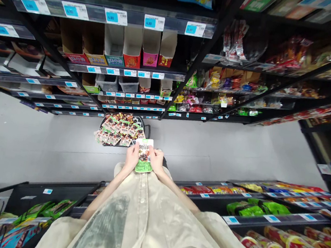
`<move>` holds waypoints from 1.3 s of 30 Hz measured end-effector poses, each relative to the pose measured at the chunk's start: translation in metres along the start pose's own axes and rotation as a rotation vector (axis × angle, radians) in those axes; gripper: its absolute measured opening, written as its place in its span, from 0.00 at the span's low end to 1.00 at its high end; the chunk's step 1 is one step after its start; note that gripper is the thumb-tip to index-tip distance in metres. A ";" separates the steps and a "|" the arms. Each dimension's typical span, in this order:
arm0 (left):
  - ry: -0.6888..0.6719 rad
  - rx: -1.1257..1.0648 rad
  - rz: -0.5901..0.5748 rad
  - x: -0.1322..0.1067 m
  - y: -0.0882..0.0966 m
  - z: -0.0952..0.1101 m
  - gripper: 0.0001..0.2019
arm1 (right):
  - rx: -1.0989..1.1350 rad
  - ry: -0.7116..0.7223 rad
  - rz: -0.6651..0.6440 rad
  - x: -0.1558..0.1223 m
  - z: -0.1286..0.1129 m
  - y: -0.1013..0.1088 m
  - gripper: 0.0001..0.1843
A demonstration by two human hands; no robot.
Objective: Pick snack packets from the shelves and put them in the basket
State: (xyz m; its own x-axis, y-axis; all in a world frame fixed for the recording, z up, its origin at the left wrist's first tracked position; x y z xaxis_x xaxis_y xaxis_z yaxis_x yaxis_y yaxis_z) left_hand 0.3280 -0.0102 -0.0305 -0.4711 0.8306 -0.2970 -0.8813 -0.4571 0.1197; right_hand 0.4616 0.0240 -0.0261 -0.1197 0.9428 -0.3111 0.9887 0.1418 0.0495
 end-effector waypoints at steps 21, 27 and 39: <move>0.039 -0.137 0.006 0.009 -0.001 -0.009 0.27 | 0.064 -0.052 0.010 0.012 0.018 -0.001 0.31; 0.059 -0.139 -0.011 0.009 -0.002 -0.009 0.29 | 0.071 -0.082 0.004 0.010 0.016 -0.002 0.32; -0.029 -0.013 0.000 0.008 0.000 0.002 0.27 | 0.098 -0.072 0.041 0.008 0.013 0.000 0.32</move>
Point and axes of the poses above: each hand's wrist, its own x-axis towards the middle knuckle, its own y-axis out of the back of the hand, z = x × y, the point moved 3 cm from there along x, towards the middle knuckle, and after that the axes turned 2 degrees about -z, right-handed, at the moved point
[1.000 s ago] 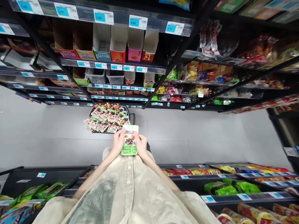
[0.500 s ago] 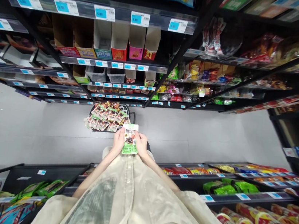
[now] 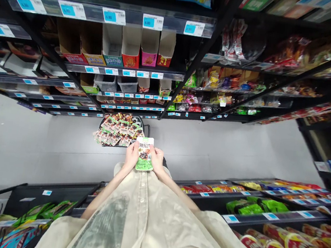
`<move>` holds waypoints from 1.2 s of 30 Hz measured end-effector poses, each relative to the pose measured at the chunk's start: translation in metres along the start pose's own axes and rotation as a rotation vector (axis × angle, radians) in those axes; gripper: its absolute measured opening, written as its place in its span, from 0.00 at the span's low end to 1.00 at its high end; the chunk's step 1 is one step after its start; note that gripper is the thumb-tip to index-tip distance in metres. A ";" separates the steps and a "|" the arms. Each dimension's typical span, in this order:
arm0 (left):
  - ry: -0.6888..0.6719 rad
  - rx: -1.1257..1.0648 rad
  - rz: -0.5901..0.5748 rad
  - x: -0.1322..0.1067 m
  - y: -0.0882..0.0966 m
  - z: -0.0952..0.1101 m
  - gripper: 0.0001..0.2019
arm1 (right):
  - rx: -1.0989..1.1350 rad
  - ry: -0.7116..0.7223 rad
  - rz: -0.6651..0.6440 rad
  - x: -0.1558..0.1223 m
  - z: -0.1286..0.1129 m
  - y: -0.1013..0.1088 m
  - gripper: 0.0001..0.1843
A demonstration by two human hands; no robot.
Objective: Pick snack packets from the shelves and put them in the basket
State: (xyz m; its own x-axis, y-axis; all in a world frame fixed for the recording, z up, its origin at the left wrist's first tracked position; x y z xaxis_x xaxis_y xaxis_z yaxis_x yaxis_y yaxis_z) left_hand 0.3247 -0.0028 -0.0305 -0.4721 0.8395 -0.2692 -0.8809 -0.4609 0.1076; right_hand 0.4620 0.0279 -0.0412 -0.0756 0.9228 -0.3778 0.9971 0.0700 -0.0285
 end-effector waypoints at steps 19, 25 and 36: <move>-0.043 0.046 0.011 0.002 0.002 -0.002 0.26 | 0.003 -0.013 0.001 0.000 0.000 -0.001 0.33; -0.040 0.051 0.009 0.003 0.004 -0.006 0.26 | 0.015 -0.027 0.000 0.001 0.002 -0.002 0.33; -0.039 0.047 0.021 0.006 0.006 -0.002 0.25 | 0.012 -0.034 -0.004 0.003 0.003 -0.004 0.32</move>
Point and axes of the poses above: each hand's wrist, its own x-axis towards the middle knuckle, its own y-axis out of the back of the hand, z = x × y, the point moved 3 cm from there along x, towards the middle knuckle, and after that the axes turned 2 degrees about -z, right-handed, at the moved point
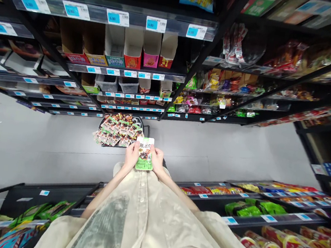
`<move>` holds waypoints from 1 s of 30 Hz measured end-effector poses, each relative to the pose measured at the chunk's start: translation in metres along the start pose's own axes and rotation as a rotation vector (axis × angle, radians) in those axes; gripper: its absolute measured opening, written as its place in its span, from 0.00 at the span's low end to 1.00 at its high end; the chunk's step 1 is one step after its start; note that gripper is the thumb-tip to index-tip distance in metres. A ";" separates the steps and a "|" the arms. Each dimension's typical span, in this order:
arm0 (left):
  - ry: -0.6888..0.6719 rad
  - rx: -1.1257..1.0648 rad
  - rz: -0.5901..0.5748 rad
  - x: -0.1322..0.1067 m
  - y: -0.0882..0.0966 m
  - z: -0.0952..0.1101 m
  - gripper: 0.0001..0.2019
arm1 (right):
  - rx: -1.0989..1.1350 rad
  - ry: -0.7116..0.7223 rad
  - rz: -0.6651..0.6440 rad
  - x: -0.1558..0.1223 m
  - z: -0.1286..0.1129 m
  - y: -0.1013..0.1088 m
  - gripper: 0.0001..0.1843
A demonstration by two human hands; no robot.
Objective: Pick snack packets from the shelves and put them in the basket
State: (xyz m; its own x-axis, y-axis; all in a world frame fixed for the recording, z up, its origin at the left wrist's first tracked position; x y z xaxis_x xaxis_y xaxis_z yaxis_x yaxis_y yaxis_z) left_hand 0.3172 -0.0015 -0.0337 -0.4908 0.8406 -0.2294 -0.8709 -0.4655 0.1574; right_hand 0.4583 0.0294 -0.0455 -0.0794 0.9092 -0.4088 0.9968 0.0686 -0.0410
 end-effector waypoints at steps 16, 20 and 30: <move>-0.015 0.022 -0.004 0.003 0.001 -0.002 0.25 | 0.000 0.012 -0.002 0.004 0.002 -0.002 0.31; -0.020 0.037 -0.015 0.004 0.001 -0.004 0.25 | 0.010 0.008 -0.004 0.004 0.001 -0.003 0.32; -0.101 0.131 -0.036 -0.002 0.005 0.010 0.15 | -0.004 0.063 0.056 0.008 0.006 0.003 0.31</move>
Point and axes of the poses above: each hand's wrist, its own x-axis towards the middle knuckle, its own y-axis out of the back of the hand, z = x × y, the point moved 3 cm from there along x, towards the middle knuckle, and after that the axes turned 2 degrees about -z, right-handed, at the moved point
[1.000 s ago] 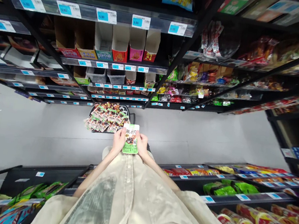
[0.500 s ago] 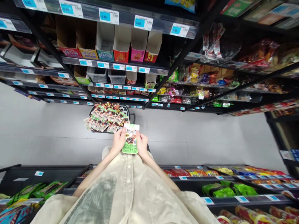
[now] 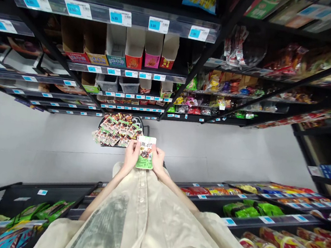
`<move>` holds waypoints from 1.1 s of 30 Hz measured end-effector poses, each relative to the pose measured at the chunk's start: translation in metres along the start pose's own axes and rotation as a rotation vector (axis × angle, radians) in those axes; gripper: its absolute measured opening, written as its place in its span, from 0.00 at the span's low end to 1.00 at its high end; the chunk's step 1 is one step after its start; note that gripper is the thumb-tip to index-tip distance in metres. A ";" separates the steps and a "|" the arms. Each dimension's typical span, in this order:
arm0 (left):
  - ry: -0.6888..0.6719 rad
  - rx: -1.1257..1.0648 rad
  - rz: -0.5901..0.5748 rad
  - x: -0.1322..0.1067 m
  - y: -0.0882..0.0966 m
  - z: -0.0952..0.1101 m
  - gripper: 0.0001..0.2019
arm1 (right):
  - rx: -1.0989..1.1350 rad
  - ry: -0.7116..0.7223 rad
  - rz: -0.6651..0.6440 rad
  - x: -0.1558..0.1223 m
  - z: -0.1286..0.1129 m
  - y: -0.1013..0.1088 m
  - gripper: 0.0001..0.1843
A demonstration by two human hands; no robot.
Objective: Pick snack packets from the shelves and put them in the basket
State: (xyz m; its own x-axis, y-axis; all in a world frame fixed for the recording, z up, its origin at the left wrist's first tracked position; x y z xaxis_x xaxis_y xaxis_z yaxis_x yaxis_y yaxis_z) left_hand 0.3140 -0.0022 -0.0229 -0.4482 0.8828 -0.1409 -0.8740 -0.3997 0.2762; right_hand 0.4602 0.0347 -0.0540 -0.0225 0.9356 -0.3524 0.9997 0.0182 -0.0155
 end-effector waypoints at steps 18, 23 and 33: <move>-0.068 -0.022 -0.299 -0.016 -0.011 0.003 0.18 | 0.104 0.043 -0.235 -0.009 -0.017 0.000 0.27; 0.054 -0.203 -0.136 -0.010 -0.009 -0.004 0.20 | -0.038 0.108 -0.025 -0.004 -0.018 0.008 0.23; 0.104 -0.089 -0.136 -0.008 -0.009 -0.004 0.23 | -0.193 0.111 -0.106 -0.009 -0.020 -0.001 0.27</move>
State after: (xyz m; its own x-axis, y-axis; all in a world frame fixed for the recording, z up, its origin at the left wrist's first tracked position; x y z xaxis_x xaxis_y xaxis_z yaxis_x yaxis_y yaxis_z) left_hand 0.3243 -0.0064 -0.0277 -0.3375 0.9017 -0.2700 -0.9390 -0.3027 0.1630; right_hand 0.4597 0.0332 -0.0319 -0.1369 0.9576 -0.2533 0.9752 0.1752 0.1355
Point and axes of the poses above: each hand's wrist, its own x-axis towards the middle knuckle, its own y-axis out of the back of the hand, z = x × y, the point moved 3 cm from there along x, towards the middle knuckle, and after that the axes turned 2 degrees about -z, right-handed, at the moved point
